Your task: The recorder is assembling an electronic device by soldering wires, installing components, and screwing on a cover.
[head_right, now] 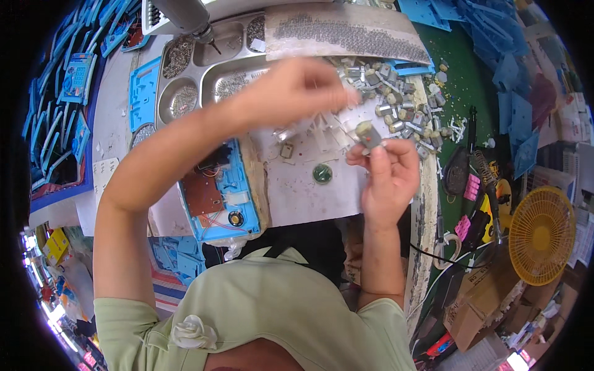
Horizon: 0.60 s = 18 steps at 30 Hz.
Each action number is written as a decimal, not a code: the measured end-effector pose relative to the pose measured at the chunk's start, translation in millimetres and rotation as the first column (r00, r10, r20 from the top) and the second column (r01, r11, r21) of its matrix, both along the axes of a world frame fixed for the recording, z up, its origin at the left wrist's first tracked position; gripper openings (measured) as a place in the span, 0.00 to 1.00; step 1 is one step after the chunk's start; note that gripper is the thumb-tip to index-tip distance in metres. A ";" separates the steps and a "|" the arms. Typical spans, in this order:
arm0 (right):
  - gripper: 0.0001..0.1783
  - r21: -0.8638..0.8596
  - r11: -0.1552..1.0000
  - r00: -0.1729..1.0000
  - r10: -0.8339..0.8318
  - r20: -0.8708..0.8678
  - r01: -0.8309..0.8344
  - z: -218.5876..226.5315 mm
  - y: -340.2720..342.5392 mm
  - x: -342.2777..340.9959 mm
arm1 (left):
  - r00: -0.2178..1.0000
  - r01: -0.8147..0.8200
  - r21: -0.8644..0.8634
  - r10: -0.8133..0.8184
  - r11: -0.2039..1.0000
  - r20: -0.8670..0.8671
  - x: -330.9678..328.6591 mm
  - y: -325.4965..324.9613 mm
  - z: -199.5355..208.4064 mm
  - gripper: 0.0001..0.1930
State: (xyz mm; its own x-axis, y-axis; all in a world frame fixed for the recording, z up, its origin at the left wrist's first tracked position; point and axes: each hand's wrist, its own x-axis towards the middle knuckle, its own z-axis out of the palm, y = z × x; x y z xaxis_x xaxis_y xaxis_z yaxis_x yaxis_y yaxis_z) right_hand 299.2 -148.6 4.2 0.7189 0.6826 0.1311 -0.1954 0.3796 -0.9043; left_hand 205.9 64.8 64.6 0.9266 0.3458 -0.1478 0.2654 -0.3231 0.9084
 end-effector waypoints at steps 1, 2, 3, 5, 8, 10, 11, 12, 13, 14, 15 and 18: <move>0.06 0.005 1.000 0.998 0.024 -0.056 -0.024 -2.2 -1.3 9.0 | 0.985 -0.130 0.297 0.087 0.946 0.152 15.6 22.2 -17.2 0.22; 0.06 0.009 0.999 0.992 0.054 -0.112 -0.053 -5.6 -2.2 14.9 | 0.963 -0.250 0.530 0.150 0.810 0.225 27.5 46.0 -35.2 0.19; 0.06 0.004 0.995 0.979 0.097 -0.181 -0.098 -9.3 -4.8 19.2 | 0.966 -0.257 0.691 0.176 0.676 0.187 35.4 63.9 -44.7 0.14; 0.08 0.028 0.985 0.950 0.170 -0.260 -0.169 -20.1 -12.6 19.9 | 0.967 -0.242 0.718 0.225 0.652 0.122 36.1 72.9 -43.0 0.11; 0.11 0.041 0.974 0.922 0.223 -0.317 -0.222 -26.0 -23.1 21.0 | 0.967 -0.211 0.735 0.246 0.644 0.062 39.9 77.1 -46.7 0.10; 0.14 0.007 0.975 0.919 0.214 -0.330 -0.224 -20.4 -28.3 18.9 | 0.967 -0.220 0.730 0.242 0.647 0.077 43.6 71.8 -50.1 0.10; 0.17 -0.024 0.975 0.920 0.201 -0.337 -0.222 -13.4 -28.6 17.1 | 0.971 -0.214 0.758 0.221 0.616 0.095 45.9 71.6 -53.0 0.10; 0.19 -0.057 0.973 0.918 0.191 -0.347 -0.224 -7.2 -30.4 14.5 | 0.973 -0.209 0.783 0.204 0.586 0.108 46.8 71.7 -56.5 0.09; 0.22 -0.094 0.967 0.935 0.201 -0.292 -0.237 -5.3 -31.6 14.7 | 0.975 -0.205 0.806 0.186 0.555 0.120 47.2 71.7 -60.0 0.08; 0.24 -0.132 0.960 0.948 0.213 -0.237 -0.249 -4.9 -30.9 16.8 | 0.970 -0.235 0.801 0.188 0.550 0.155 47.3 72.4 -63.3 0.08; 0.27 -0.172 0.951 0.958 0.225 -0.180 -0.256 -3.9 -31.5 19.0 | 0.963 -0.266 0.793 0.189 0.547 0.193 48.3 71.7 -61.3 0.09; 0.31 -0.318 0.907 0.957 0.291 -0.007 -0.278 -1.7 -35.4 21.6 | 0.949 -0.315 0.819 0.164 0.480 0.269 50.3 76.7 -69.7 0.10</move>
